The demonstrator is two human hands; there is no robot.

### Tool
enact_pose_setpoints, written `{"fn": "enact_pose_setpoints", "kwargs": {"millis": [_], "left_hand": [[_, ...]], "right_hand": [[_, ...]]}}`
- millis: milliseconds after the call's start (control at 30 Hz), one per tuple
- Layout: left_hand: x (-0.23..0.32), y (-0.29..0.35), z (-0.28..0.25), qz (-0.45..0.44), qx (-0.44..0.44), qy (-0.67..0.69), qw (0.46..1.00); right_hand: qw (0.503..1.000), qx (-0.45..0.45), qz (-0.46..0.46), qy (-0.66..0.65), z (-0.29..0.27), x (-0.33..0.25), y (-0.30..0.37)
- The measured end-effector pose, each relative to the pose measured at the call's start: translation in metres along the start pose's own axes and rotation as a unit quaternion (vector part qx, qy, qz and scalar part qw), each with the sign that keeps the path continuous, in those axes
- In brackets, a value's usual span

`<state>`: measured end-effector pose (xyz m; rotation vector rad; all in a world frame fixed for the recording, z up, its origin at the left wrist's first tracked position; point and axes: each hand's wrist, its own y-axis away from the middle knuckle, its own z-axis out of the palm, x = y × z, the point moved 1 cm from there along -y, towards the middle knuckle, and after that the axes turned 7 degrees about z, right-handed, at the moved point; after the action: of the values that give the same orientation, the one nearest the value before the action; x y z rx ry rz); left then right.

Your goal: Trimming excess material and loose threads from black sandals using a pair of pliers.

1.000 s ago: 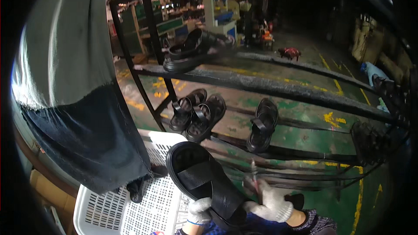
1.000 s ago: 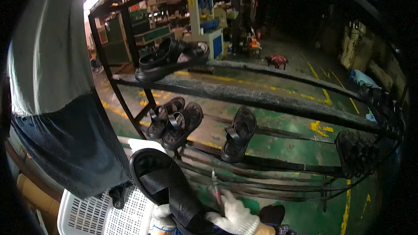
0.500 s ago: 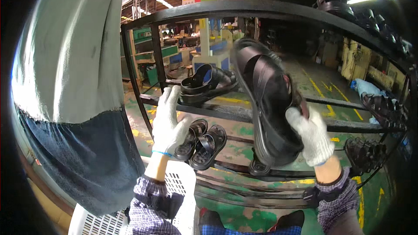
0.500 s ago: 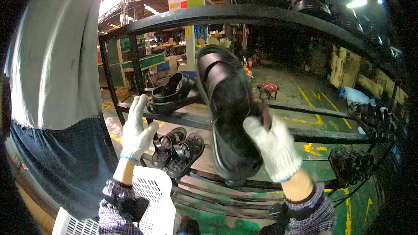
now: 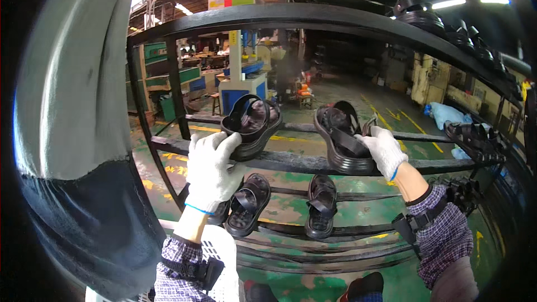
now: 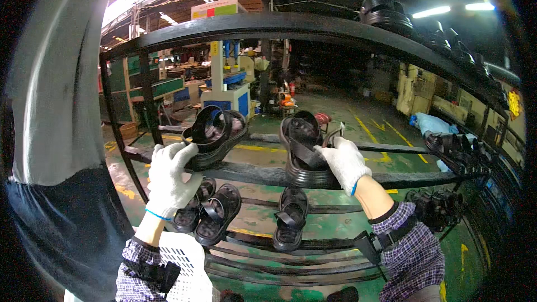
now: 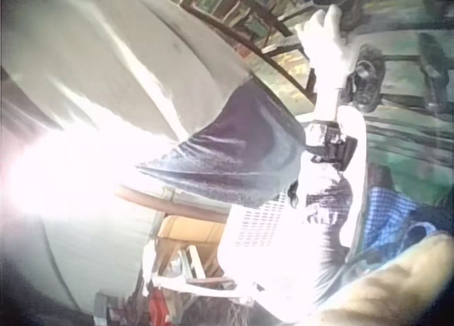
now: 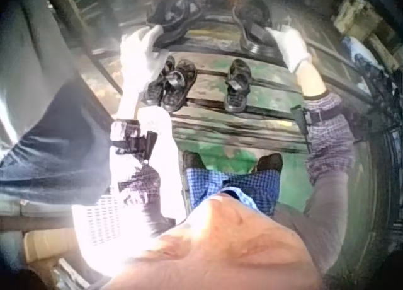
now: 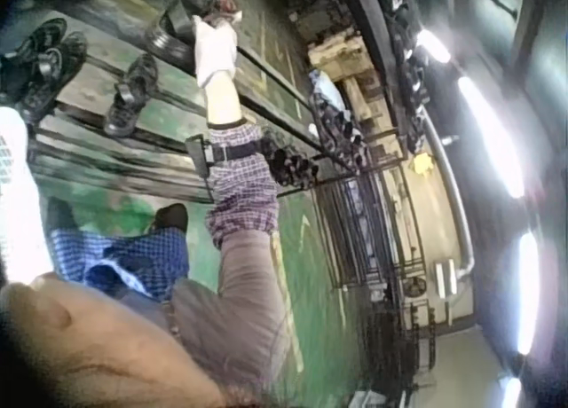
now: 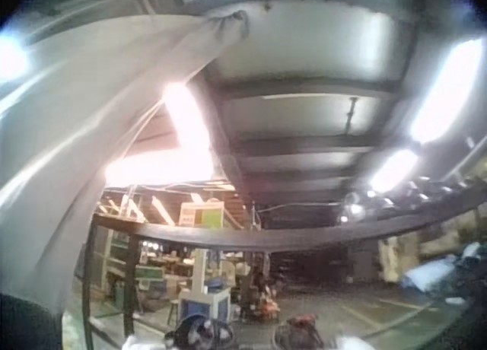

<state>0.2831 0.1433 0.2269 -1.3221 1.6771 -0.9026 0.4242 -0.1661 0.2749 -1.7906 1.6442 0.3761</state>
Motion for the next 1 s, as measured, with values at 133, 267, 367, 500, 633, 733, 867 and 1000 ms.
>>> {"fn": "enact_pose_setpoints", "kwargs": {"millis": [133,267,367,500,633,733,867,1000], "left_hand": [[-0.004,-0.007,0.015,-0.350,0.150,0.419,0.824],[-0.042,-0.055,0.029,-0.347,-0.120,0.204,0.907],[-0.068,-0.066,0.048,-0.311,-0.281,0.289,0.860],[-0.054,-0.069,0.057,-0.463,-0.226,0.320,0.795],[-0.049,-0.055,0.059,-0.430,-0.111,0.477,0.758],[-0.003,-0.033,0.039,-0.395,0.076,0.550,0.732],[0.060,0.036,-0.013,-0.475,0.142,0.476,0.726],[0.127,0.110,-0.070,-0.063,-0.174,0.017,0.983]], "right_hand": [[0.973,0.094,-0.137,-0.159,-0.010,0.035,-0.004],[0.883,0.063,-0.207,-0.416,-0.035,0.047,0.038],[0.784,0.008,-0.275,-0.556,-0.050,0.060,0.066],[0.858,-0.010,-0.108,-0.501,-0.065,0.077,0.098],[0.723,-0.139,-0.133,-0.663,-0.050,0.106,0.115],[0.699,-0.182,-0.150,-0.675,-0.033,0.115,0.118],[0.844,-0.186,-0.080,-0.496,-0.018,0.093,0.127],[0.864,-0.071,-0.278,-0.414,0.018,0.048,0.140]]}}
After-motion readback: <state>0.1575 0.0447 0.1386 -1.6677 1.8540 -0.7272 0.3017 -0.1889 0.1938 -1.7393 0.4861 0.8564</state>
